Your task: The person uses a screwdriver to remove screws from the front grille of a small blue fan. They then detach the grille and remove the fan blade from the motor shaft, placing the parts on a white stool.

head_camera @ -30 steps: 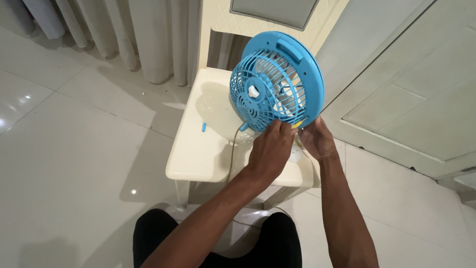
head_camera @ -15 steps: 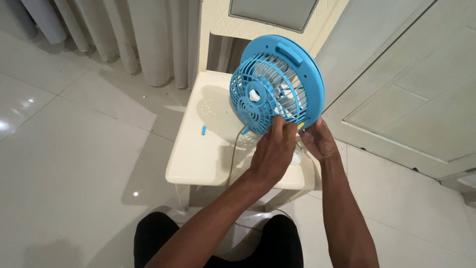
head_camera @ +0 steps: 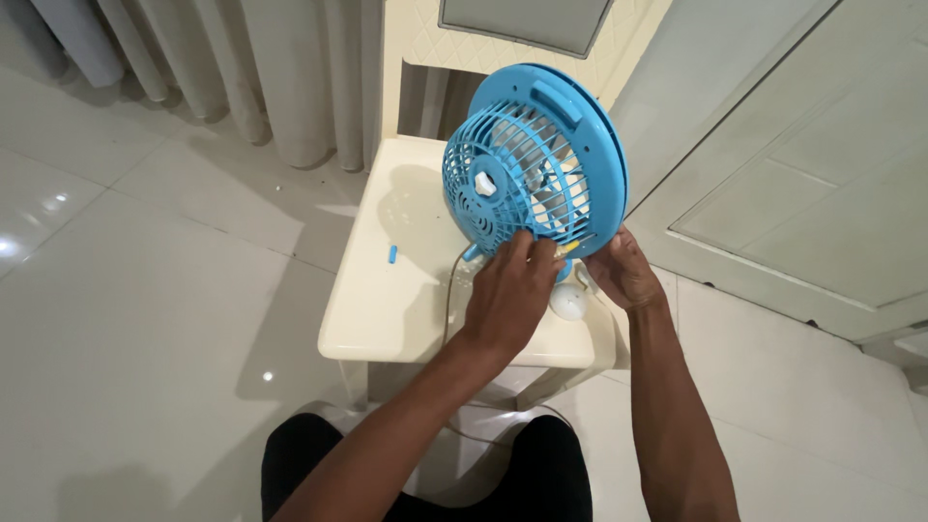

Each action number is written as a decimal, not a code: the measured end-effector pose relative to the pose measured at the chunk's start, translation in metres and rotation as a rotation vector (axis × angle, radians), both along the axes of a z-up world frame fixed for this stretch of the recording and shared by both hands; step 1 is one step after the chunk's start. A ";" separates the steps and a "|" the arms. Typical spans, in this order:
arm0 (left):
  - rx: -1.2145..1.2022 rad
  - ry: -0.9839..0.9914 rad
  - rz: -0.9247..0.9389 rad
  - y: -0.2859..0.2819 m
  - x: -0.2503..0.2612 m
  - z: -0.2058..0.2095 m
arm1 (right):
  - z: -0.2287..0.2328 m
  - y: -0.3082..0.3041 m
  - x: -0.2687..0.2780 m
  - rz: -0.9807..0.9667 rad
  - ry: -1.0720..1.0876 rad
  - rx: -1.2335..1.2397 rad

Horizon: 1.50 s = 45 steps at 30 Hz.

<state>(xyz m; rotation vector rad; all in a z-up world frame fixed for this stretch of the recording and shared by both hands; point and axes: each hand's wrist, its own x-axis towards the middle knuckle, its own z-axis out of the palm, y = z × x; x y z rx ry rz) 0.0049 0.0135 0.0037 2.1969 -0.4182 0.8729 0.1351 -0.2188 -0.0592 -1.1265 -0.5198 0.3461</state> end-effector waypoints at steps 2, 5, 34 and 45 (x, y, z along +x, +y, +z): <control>0.032 0.010 0.016 0.001 0.001 0.003 | -0.001 -0.001 0.003 0.003 0.007 0.000; 0.069 -0.002 0.045 0.001 0.000 0.006 | -0.003 -0.003 0.008 0.040 0.011 0.019; 0.300 -0.093 0.144 0.013 -0.001 0.012 | -0.017 -0.008 0.021 0.106 0.045 0.080; 0.349 -0.126 0.186 0.014 -0.007 0.016 | -0.010 -0.006 0.017 0.101 0.052 0.111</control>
